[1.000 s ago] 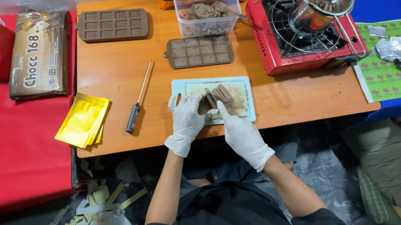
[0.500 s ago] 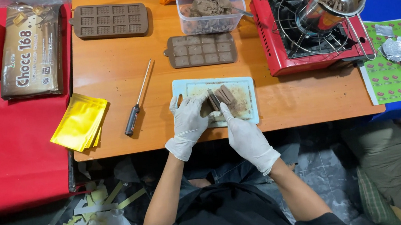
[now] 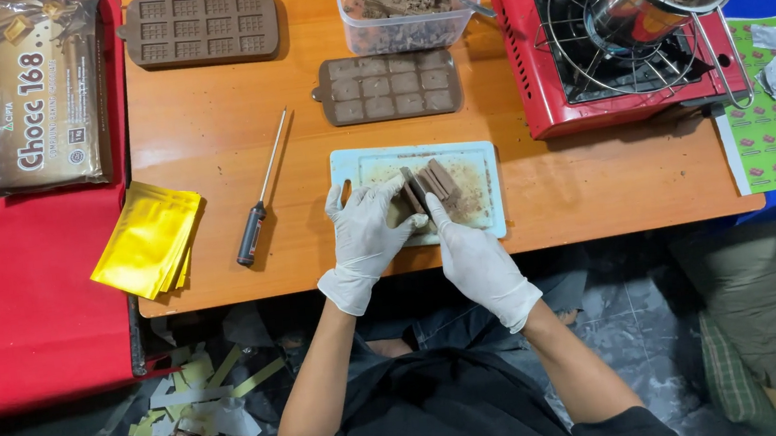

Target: A person chops a chocolate bar into small pieces on a cutting board and places them into a melting pot on a portable stove.

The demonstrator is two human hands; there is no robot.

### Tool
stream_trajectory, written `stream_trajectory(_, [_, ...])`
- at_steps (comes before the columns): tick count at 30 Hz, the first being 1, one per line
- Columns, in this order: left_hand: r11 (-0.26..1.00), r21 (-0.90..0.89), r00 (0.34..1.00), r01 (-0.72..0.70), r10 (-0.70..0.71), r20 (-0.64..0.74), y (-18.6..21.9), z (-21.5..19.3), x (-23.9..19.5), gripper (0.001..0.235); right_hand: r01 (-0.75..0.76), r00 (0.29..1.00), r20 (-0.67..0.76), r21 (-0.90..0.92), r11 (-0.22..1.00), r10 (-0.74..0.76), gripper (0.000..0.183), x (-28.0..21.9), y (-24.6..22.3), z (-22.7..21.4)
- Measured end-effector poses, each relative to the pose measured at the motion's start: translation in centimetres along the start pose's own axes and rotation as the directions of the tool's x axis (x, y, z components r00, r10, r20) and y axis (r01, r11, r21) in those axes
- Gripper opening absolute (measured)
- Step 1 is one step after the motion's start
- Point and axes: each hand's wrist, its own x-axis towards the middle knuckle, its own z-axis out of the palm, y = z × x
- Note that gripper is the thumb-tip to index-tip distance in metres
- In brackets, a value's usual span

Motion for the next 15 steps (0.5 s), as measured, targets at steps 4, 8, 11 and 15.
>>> stream_trajectory(4, [1.000,0.006,1.000,-0.009,0.009,-0.001,0.3,-0.4,0.3,0.069,0.005,1.000,-0.005,-0.080,0.997,-0.006,0.068,0.2,0.2,0.3])
stream_trajectory(8, [0.999,-0.038,1.000,-0.024,0.024,-0.020,-0.1,0.2,-0.1,0.067,-0.076,0.997,0.044,0.171,0.982,0.069,0.062,0.3,0.8,-1.4])
stream_trajectory(11, [0.998,-0.055,0.999,-0.026,0.025,-0.035,-0.4,0.6,-0.3,0.069,-0.160,0.985,0.113,0.327,0.931,0.129,0.059,0.4,1.6,-2.1])
stream_trajectory(15, [0.998,-0.060,0.999,-0.019,0.016,-0.047,-0.8,1.3,-0.9,0.065,-0.211,0.975,0.148,0.420,0.882,0.163,0.059,0.0,1.2,-3.9])
